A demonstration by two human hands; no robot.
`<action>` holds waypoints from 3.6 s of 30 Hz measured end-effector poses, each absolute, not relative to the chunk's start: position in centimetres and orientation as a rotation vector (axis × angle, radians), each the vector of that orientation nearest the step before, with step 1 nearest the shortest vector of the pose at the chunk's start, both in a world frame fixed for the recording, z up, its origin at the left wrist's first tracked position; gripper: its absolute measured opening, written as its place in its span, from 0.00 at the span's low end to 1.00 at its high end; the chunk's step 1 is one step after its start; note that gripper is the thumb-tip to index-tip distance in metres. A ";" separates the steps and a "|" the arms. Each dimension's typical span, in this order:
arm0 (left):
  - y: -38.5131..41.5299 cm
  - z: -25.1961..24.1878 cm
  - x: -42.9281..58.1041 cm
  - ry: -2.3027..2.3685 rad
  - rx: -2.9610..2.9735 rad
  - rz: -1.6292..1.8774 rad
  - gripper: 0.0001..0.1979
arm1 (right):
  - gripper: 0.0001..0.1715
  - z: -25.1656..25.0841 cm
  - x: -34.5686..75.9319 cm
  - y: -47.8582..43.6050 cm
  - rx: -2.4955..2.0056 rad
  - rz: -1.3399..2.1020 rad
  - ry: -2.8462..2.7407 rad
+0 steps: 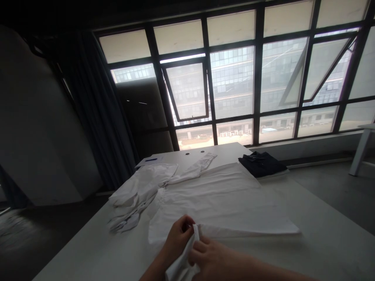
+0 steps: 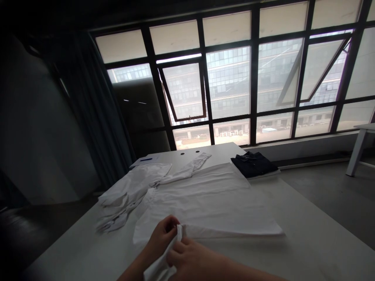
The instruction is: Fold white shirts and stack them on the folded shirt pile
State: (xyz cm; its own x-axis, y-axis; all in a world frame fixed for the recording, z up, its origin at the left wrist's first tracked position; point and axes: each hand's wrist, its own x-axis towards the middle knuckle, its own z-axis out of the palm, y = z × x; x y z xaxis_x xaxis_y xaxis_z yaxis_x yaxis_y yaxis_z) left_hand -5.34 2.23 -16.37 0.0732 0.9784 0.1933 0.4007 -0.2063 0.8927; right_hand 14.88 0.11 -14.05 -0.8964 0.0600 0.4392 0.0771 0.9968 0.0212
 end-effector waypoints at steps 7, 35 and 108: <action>2.7 -14.7 -7.0 1.230 1.427 1.134 0.19 | 0.12 -12.6 13.9 1.7 -0.386 0.661 -2.362; -0.7 -7.6 -8.4 1.181 1.604 1.074 0.17 | 0.21 -9.9 16.0 2.3 -0.745 0.898 -2.158; 0.1 -9.6 -9.8 1.288 1.689 0.685 0.20 | 0.09 -3.2 29.5 11.7 -0.803 1.622 -0.885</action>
State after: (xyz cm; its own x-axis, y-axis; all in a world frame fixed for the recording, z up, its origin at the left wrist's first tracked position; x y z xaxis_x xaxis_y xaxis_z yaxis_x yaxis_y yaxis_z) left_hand -9.84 0.08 -9.57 0.3103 0.9472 -0.0806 0.4627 -0.0764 0.8832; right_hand 29.52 11.73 -3.25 -0.2028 0.9773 -0.0616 -0.4768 -0.1535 -0.8655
